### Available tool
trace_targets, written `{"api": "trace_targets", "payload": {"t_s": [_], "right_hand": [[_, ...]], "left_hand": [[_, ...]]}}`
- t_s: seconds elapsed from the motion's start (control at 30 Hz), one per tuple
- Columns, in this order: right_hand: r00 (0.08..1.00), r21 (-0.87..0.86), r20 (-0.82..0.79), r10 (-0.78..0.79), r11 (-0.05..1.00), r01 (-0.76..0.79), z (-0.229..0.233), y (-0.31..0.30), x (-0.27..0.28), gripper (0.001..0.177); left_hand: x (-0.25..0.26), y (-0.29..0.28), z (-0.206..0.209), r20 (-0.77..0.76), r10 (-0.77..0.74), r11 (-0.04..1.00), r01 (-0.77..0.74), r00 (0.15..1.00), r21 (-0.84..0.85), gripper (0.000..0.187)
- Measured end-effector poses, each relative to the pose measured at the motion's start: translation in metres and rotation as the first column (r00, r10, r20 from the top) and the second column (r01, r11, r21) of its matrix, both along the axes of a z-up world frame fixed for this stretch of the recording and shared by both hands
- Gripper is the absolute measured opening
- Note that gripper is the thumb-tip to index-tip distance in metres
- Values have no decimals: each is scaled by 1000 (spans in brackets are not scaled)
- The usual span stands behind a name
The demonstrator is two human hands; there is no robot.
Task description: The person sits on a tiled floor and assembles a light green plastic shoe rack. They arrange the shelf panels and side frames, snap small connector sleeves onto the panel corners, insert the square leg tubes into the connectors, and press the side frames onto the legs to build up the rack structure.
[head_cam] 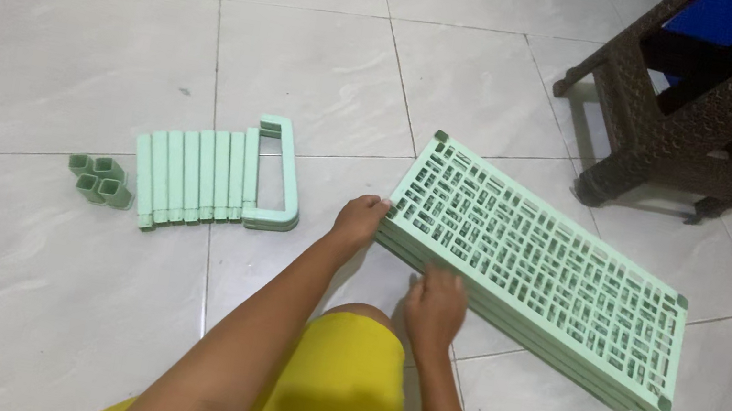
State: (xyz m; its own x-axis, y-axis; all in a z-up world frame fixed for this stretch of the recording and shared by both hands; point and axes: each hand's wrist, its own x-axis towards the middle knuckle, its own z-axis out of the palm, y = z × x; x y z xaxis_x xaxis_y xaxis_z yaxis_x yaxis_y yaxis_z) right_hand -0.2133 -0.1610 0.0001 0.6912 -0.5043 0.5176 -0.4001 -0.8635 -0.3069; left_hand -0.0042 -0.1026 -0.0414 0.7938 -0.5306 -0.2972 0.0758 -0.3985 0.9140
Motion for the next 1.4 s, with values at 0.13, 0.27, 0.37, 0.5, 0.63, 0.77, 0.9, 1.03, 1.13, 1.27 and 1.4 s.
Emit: {"api": "trace_targets", "payload": {"t_s": [0.13,0.27,0.37,0.5,0.63,0.77,0.9,1.03,1.13,1.27,1.4], "right_hand": [[978,108,-196,-69,990,92,2,4,8,38],[992,115,-121,-35,992,49,0,8,10,45],[997,166,-73,-39,985,51,0,8,10,41],[996,182,-83,-40,982,55,-1,5,8,34],[992,160,-129,-11,987,32,-11,1,1,40],[991,591,123,-56,806,-28,-33,-4,-4,36],[727,907,339,-597,2,-422,-49,-16,-19,47],[391,759,341,-855,5,-651,-41,-58,-49,46],[455,798,430,-780,93,-595,-34,-75,-60,38],[454,784,486,-747,144,-603,-21,-80,-62,35],[457,754,469,-756,74,-653,-7,-78,-51,37]], "left_hand": [[3,-12,11,75,-22,984,9,997,180,50],[3,-20,1,174,10,967,-54,985,249,48],[7,-23,-11,241,21,966,-82,970,245,42],[16,-23,-5,162,-136,919,63,977,388,35],[11,-9,23,22,-38,957,30,999,288,38],[8,9,51,-67,-40,988,49,997,145,30],[16,21,49,-167,-37,988,61,985,143,19],[21,35,13,-105,-136,974,152,985,168,14],[19,34,-11,-312,-53,997,35,948,-63,18],[11,33,-12,-429,39,993,-83,902,-83,30],[8,44,16,-379,78,992,-109,922,-61,35]]}}
